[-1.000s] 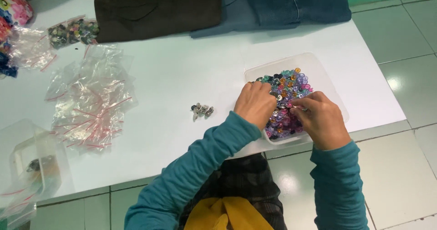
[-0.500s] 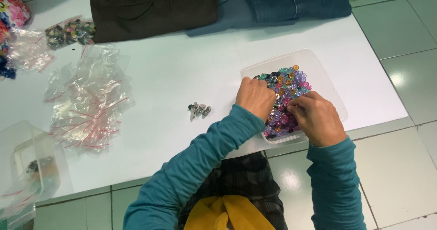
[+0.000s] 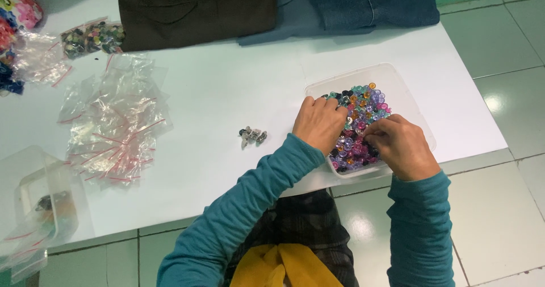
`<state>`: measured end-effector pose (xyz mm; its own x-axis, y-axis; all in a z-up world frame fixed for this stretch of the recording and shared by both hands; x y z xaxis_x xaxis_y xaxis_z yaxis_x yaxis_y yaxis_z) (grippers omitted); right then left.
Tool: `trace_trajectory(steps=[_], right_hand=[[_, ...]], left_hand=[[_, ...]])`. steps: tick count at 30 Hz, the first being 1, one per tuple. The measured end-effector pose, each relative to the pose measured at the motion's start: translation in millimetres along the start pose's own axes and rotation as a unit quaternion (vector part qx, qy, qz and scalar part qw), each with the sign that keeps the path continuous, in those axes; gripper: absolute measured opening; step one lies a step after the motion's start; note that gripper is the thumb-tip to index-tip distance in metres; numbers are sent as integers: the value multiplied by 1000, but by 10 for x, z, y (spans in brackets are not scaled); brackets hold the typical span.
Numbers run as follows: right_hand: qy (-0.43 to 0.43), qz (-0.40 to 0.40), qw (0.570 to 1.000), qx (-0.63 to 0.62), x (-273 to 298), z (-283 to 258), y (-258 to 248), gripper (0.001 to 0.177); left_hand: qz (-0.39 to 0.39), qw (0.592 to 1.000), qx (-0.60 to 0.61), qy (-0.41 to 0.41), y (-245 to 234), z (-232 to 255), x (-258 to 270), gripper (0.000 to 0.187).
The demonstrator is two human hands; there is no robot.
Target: Sorting and packaging small buttons and metal fasteners into plastic bags
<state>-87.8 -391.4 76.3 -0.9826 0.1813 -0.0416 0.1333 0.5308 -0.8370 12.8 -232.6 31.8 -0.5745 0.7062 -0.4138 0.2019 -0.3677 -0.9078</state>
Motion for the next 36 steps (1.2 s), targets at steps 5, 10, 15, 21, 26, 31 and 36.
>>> trace_trajectory(steps=[5,10,15,21,26,31,36], right_hand=[[-42,99,994,-11,32,161,84,13],[-89,167,976,-106,167,-354,-31,11],[-179,187,947,-188,435,-1205,122,13],[-254,142,933,-210,285,-1622,962,13],[-210,98,962,-142,85,-1475,1478,12],[-178,53,978,-92,36,-1572,1517,11],[-202,71,976,-39,78,-1740,1490,14]], left_hand=[[57,996,65,-5,-443,-97,149,20],[95,986,133,-35,-1084,-363,648,18],[54,962,215,-157,-1398,-861,1326,10],[12,941,220,-258,-1249,-1181,1823,11],[3,947,180,-268,-931,-1214,1902,12],[3,952,141,-272,-756,-1243,1900,13],[29,946,139,-291,-821,-1284,1978,14]])
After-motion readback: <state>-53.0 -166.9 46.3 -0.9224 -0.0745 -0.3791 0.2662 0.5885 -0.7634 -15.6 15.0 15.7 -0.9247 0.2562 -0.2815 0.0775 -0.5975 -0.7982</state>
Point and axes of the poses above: each hand's wrist, its own x-axis away from the middle knuckle, its own y-axis out of the palm, z = x × y, the point moved 2 cm from there along -x, towards the middle knuckle, and after that the axes turned 6 degrees about -x, right-handed, at the moved point
